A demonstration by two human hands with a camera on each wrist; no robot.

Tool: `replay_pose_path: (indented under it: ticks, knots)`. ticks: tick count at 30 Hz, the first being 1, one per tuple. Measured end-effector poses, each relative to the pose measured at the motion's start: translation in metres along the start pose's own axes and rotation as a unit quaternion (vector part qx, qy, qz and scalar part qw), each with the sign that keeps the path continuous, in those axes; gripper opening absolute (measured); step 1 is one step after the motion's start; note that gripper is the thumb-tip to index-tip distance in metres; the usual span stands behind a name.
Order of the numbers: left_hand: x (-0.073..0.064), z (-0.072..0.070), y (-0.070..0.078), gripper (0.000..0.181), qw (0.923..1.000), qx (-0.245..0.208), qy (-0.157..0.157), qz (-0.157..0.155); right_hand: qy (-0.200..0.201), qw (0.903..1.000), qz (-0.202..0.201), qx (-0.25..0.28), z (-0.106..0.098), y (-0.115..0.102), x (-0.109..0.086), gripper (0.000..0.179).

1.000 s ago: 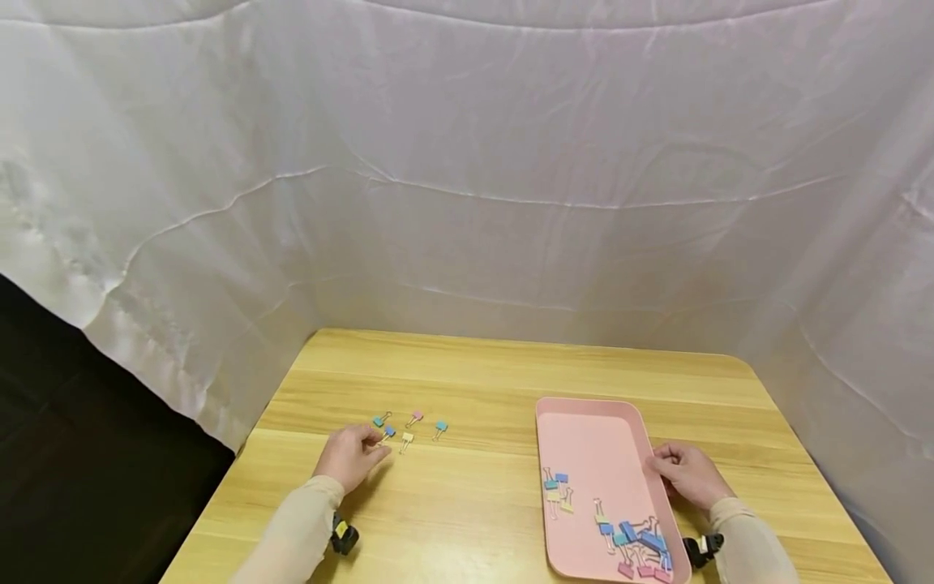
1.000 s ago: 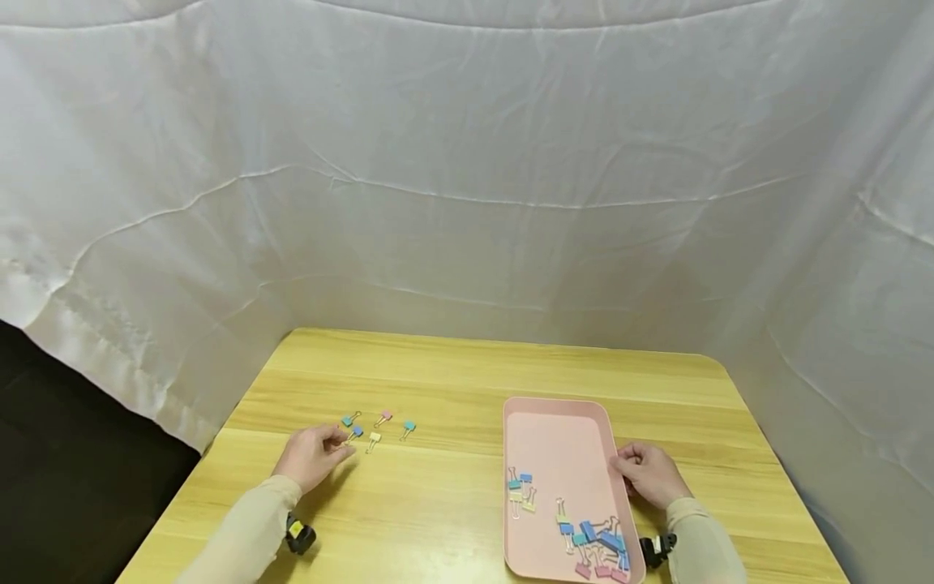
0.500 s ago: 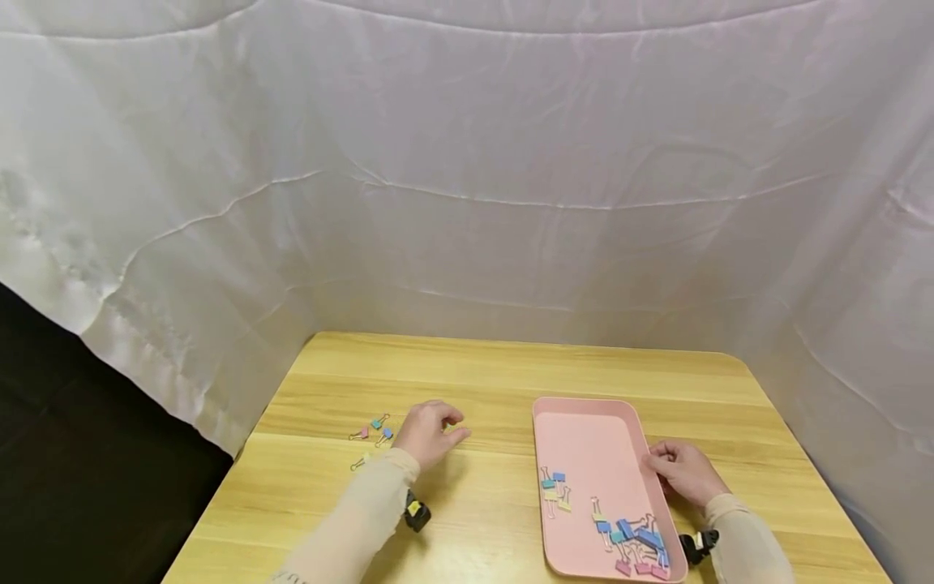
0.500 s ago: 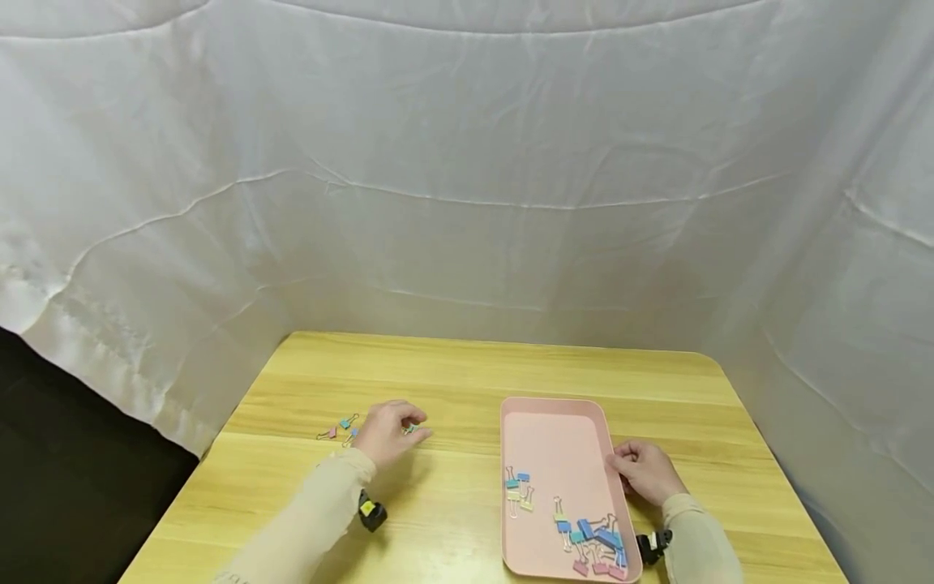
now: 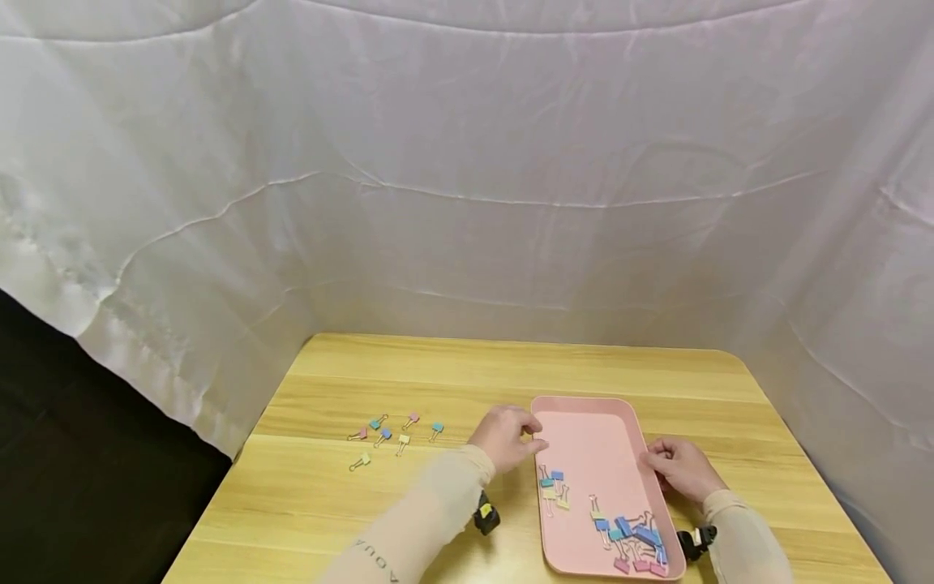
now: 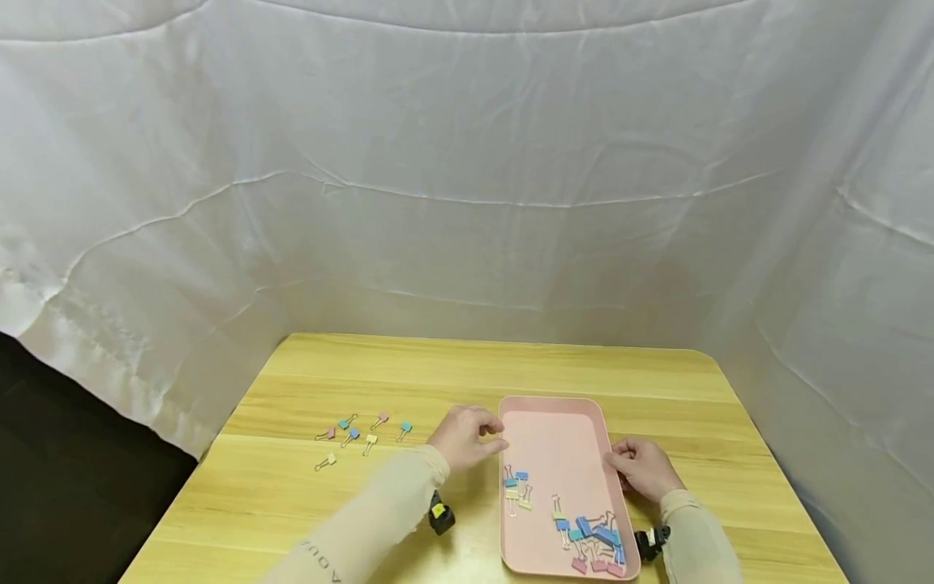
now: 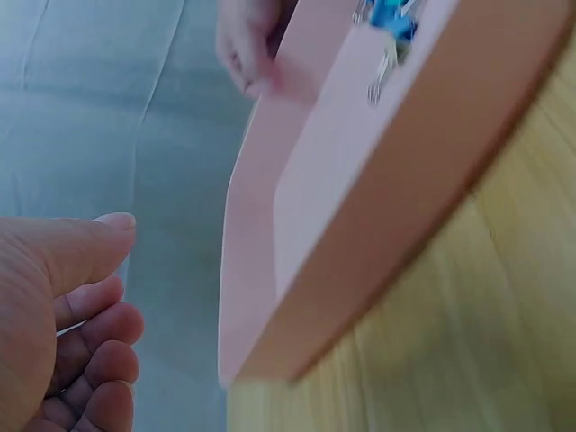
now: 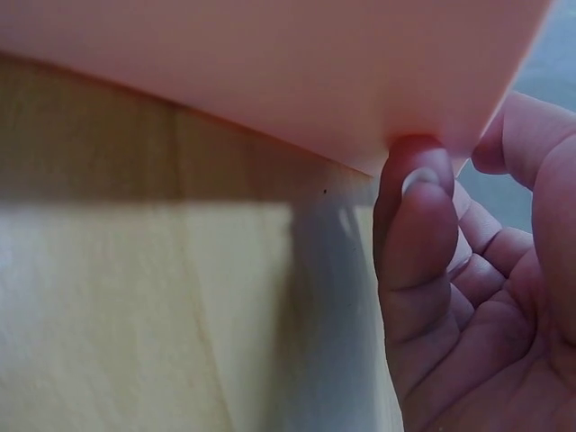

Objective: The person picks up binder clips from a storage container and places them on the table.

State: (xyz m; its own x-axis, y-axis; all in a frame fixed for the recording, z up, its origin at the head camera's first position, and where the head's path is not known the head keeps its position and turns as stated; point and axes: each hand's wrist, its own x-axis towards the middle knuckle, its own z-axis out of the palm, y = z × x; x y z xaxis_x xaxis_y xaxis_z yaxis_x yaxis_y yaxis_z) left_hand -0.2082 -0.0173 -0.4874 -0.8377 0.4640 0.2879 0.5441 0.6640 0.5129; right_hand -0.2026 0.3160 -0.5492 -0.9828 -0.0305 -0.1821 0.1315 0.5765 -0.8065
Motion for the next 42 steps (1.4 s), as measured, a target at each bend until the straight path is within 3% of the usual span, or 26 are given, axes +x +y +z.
replay_pose_path:
  ticks: [6, 11, 17, 23, 27, 37, 42]
  knots:
    - [0.013, 0.02, 0.026, 0.023, 0.9984, 0.034, -0.044, 0.015, -0.008, 0.9998, 0.007, 0.013, -0.001, -0.003, 0.002, 0.028]
    - [0.024, 0.038, 0.045, 0.021, 0.9961, 0.056, -0.058, 0.037, -0.014, 0.9997, 0.014, 0.015, -0.003, -0.005, 0.002, 0.026]
    - [0.032, 0.06, 0.062, 0.02, 0.993, 0.057, -0.1, 0.026, -0.014, 0.9998, 0.013, -0.01, -0.006, -0.006, 0.002, 0.02]
    - [0.038, 0.08, 0.074, 0.019, 0.9876, 0.063, -0.144, -0.002, -0.026, 0.9995, 0.004, -0.02, -0.011, -0.007, 0.001, 0.019]
    - [0.041, 0.091, 0.08, 0.019, 0.9828, 0.07, -0.171, -0.004, -0.035, 0.9992, -0.001, -0.019, -0.013, -0.008, -0.001, 0.02]
    - [0.039, 0.109, 0.091, 0.019, 0.9685, 0.079, -0.236, 0.018, -0.023, 0.9996, -0.006, -0.015, -0.012, -0.006, -0.004, 0.016]
    - [0.038, 0.115, 0.09, 0.016, 0.9611, 0.107, -0.25, 0.045, -0.022, 0.9997, -0.003, -0.011, -0.013, -0.006, -0.005, 0.016]
